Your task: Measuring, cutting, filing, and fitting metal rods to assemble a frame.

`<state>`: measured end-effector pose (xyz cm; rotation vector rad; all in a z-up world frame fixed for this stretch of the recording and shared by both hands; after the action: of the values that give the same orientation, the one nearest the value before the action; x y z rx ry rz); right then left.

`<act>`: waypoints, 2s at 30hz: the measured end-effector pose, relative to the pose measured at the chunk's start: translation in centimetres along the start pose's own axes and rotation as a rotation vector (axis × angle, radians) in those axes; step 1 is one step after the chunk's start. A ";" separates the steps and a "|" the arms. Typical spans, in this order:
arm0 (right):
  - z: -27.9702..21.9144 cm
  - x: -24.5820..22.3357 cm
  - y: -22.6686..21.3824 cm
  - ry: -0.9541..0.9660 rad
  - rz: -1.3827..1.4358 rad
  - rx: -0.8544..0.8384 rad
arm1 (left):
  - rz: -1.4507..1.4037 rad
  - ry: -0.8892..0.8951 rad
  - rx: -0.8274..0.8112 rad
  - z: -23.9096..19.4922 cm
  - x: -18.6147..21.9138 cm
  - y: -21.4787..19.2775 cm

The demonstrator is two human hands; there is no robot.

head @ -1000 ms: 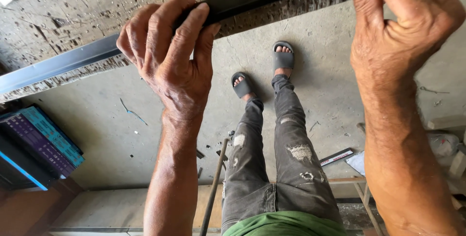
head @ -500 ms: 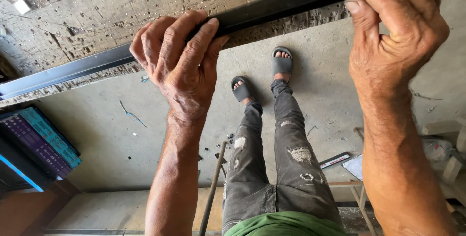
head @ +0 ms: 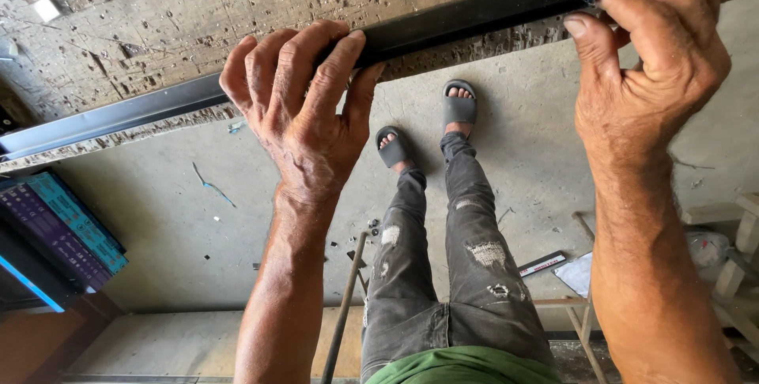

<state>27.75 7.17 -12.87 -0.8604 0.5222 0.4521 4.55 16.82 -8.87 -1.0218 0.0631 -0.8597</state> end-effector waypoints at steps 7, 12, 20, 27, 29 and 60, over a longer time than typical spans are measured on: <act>0.1 -0.1 0.1 0.011 -0.009 0.024 | -0.003 0.030 -0.008 -0.2 -0.4 -0.1; -0.1 0.0 0.1 0.013 -0.007 0.024 | -0.014 0.006 0.005 -0.7 -1.1 0.1; 0.0 -0.1 0.2 0.003 -0.017 0.035 | -0.034 0.013 0.022 -0.7 -1.1 0.1; 0.2 -0.2 0.2 0.004 -0.004 0.047 | -0.034 0.017 0.011 -0.8 -1.1 0.2; 0.2 -0.2 0.2 -0.001 -0.005 0.052 | -0.025 0.018 0.001 -0.8 -1.1 0.2; 0.4 -0.2 0.3 0.057 0.007 0.137 | -0.111 0.027 0.016 0.3 1.3 1.4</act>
<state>27.49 7.64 -12.73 -0.7415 0.6024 0.3943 6.41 16.50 -9.39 -1.0061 0.0222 -0.9735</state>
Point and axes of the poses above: each hand's wrist, its own z-axis towards the middle knuckle, its own y-axis out of the palm, x = y × z, the point moved 9 cm from there along z, towards the middle knuckle, and after that the axes turned 10 degrees about x, right-handed, at the moved point
